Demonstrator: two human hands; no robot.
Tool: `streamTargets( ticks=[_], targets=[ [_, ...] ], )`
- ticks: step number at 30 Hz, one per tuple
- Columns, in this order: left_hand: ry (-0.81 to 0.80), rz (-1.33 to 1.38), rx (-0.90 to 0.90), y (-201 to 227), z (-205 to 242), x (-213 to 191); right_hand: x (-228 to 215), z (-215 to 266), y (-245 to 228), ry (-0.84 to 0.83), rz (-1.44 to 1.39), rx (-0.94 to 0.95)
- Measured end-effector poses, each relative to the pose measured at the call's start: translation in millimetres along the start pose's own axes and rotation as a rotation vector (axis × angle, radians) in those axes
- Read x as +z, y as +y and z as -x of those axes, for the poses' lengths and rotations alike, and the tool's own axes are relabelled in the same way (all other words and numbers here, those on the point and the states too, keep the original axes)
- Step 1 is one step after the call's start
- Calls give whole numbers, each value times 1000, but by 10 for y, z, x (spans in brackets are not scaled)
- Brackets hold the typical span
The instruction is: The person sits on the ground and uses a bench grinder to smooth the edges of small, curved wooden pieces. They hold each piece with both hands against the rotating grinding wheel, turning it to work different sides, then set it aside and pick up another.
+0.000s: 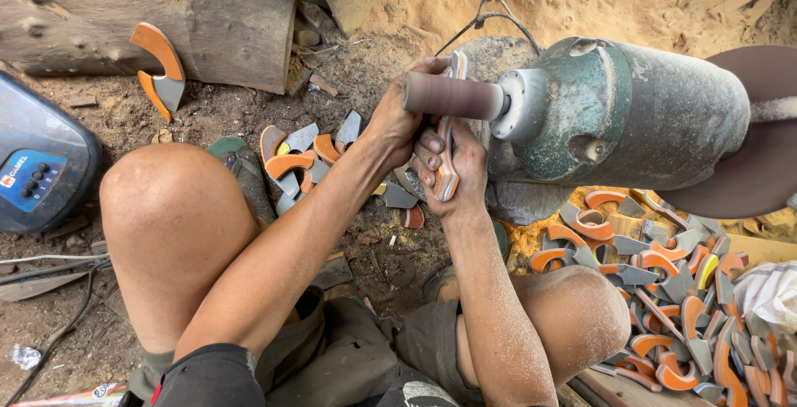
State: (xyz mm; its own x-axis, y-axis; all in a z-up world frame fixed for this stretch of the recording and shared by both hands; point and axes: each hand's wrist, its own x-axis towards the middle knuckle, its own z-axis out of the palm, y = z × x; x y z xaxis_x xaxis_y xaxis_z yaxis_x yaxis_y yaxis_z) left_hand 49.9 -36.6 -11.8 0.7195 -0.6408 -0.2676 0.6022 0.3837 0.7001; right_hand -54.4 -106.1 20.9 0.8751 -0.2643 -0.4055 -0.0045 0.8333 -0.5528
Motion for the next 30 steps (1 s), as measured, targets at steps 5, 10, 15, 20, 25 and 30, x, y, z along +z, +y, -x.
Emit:
streamTargets(
  ticks=[5,10,15,20,25,30],
  targets=[
    [-92,59,-7,-84,202,-19,-71,175,91,15,5,7],
    [-111,158,-57,-122,420,49,-164,369,134,46,26,50],
    [-64,139,-89,-158,553,40,-225,576,158,76,33,144],
    [61,40,-137,-5,588,-68,-198,693,59,79,296,147],
    [-10,-768,-7,279,633,-282,-290,711,-107,15,551,93],
    [-493,-1369,13,272,742,-335,-338,629,-168,-20,714,108]
  ],
)
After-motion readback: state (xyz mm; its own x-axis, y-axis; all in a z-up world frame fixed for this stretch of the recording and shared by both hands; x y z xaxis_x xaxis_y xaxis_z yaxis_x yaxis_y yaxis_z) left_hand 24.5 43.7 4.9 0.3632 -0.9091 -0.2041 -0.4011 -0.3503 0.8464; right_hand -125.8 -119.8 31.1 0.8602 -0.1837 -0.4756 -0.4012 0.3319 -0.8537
